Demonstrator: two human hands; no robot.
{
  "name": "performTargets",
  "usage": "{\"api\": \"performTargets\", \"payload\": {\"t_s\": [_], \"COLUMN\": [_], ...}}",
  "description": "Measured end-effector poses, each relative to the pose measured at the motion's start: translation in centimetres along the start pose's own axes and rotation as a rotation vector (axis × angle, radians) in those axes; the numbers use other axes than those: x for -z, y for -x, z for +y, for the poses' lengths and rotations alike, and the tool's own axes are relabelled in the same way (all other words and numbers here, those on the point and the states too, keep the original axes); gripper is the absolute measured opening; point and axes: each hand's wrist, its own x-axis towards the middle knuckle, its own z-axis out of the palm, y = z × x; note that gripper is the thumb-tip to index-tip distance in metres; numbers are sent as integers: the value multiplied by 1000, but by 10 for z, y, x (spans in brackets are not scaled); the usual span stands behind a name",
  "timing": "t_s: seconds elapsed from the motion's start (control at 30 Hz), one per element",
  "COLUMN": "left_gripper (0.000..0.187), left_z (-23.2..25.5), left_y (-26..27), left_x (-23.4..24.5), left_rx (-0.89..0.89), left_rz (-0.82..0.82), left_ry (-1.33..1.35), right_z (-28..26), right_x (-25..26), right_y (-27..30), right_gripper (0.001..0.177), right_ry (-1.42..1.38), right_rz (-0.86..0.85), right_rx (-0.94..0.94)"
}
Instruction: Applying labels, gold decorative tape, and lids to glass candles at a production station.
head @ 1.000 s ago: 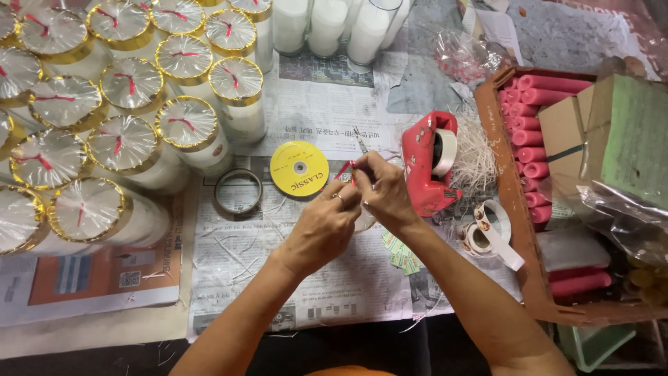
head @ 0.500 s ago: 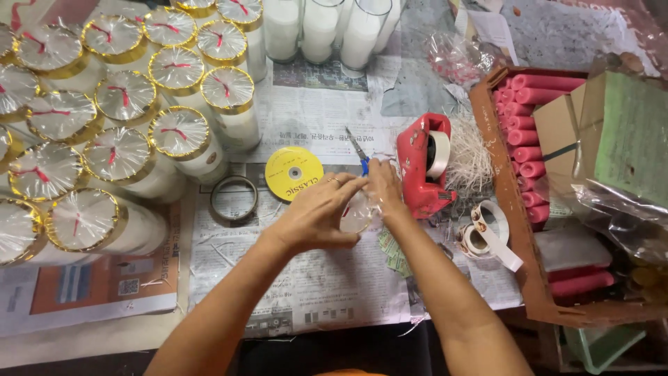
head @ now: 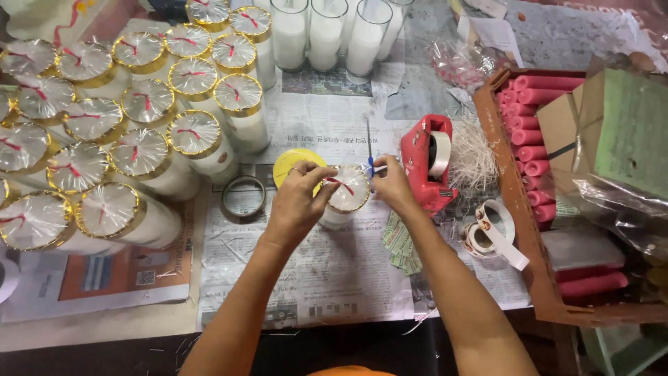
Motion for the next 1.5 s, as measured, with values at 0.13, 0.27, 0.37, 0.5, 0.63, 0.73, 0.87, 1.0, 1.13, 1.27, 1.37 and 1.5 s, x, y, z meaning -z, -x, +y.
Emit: {"api": "performTargets", "payload": {"t_s": [0.13,0.27,0.37,0.5,0.63,0.73,0.87,1.0,1.13,1.27,1.37,1.5], "left_gripper": [6,4,10,15,15,13,13,12,10,10,9,8], "left_z": [-13,5,2,-15,-15,-13,-12,-10,-11,-9,-7,-12], "left_y": [-7,-6,-4,-3,0,2,4,6,6,7,6,6], "left_x": [-6,13,19,6,3,2,-1,-1,-5,-7,-5,-8], "left_rx": [-44,-16,42,16,34,37,13,8,-14,-33,-40,-49], "left_rz": [35,-16,-64,-92,-91,-77,-29,-13,38,49,68,82], "left_ry": [26,48,-14,57,133,183,197,220,240,256,257,273], "right_z": [-12,29,48,24,-4,-22,-40,-45,-45,-60,-60,-54], "right_x": [36,20,-12,-16,-9,-7,-2,-2,-4,5,-1,-6], "right_y": [84,156,186,184,168,154,146,148,150,151,149,149], "right_gripper": [53,47,63,61,56,51,47,46,43,46,46,41], "right_ry": [-1176,-1571,-1577,-1464,-1390,-1364,-1314,-1301,-1290,-1286,-1294,-1291], "right_rz": [-122,-366,-467,-475,-429,-413,-380,-359,-325,-360,-349,-316], "right_rx": [55,173,85,78,67,72,69,44,-17,-42,-52,-65]}}
